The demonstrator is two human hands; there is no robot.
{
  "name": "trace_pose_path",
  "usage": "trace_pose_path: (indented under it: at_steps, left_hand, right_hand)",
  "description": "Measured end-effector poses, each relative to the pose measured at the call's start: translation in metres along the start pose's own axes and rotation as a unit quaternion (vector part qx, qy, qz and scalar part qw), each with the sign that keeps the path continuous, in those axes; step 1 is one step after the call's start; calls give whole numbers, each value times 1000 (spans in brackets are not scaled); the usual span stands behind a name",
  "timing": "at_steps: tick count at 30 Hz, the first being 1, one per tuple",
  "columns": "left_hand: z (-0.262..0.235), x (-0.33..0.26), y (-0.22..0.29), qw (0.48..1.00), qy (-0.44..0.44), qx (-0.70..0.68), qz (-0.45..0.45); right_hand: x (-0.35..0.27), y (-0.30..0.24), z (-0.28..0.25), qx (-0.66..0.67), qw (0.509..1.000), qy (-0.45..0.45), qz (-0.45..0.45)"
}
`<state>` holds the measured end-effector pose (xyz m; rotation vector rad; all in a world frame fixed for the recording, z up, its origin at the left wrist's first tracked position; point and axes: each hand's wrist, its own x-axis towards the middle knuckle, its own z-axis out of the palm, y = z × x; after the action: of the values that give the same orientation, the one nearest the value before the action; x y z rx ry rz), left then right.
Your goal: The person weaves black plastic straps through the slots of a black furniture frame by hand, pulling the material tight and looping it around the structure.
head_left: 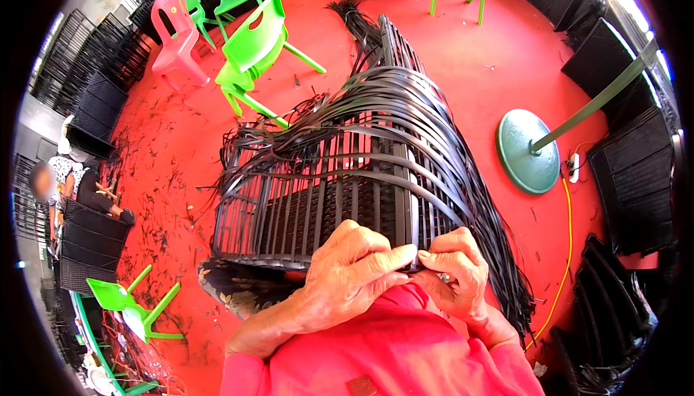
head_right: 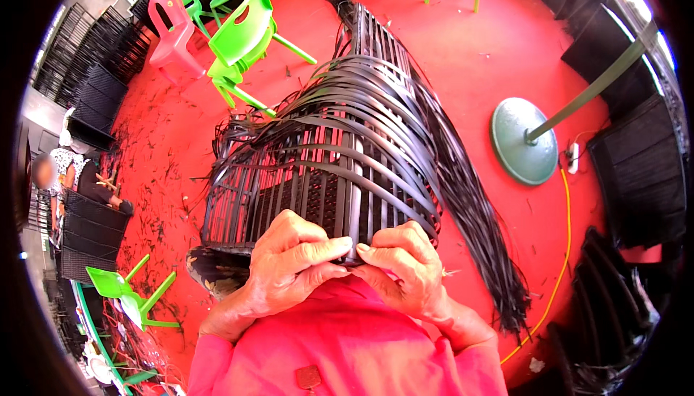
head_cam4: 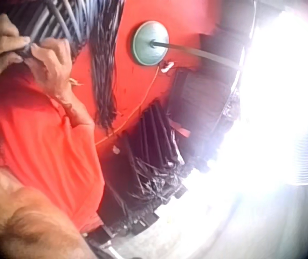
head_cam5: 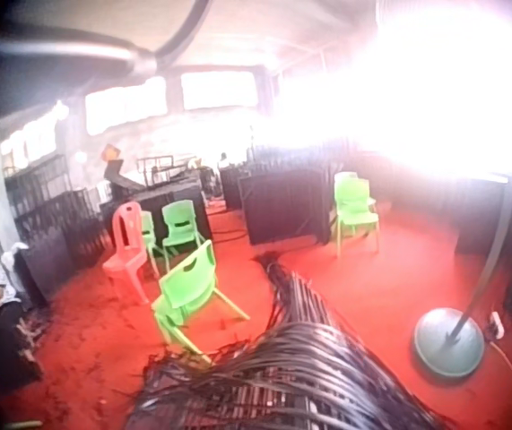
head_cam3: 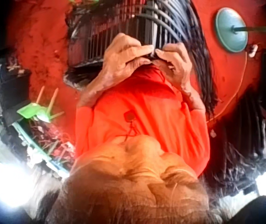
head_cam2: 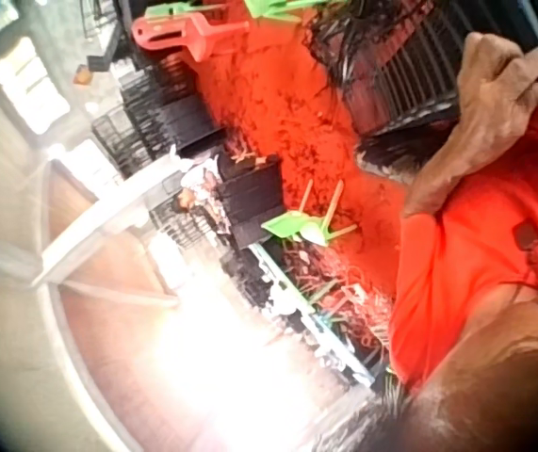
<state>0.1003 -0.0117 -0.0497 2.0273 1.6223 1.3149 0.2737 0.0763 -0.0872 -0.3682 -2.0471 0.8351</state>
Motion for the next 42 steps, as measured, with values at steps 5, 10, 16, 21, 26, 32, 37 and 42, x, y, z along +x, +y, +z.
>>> trace_pose_path:
  at_steps: [5,10,16,21,26,32,37,42]
  left_hand:
    - [5,0,-1,999,13,-15,31]
    - [3,-4,1,1000,18,4,-18]
    - [-2,-4,14,993,-3,119,-21]
    - [3,-6,10,968,-26,248,10]
    - [-21,-13,12,970,52,235,16]
    - [-68,-20,-2,967,203,154,-30]
    - [-103,-75,-11,938,340,34,-55]
    - [-129,-125,-21,902,429,31,-30]
  right_hand:
    - [-4,0,6,-29,998,42,-37]
    - [-9,14,-6,0,998,52,-37]
    - [-65,61,1,219,902,260,265]
    - [-93,98,21,484,751,201,403]
    - [-62,57,25,650,583,115,475]
    - [-32,77,67,588,691,29,420]
    - [31,27,75,624,739,-73,242]
    - [48,27,103,597,765,-206,127]
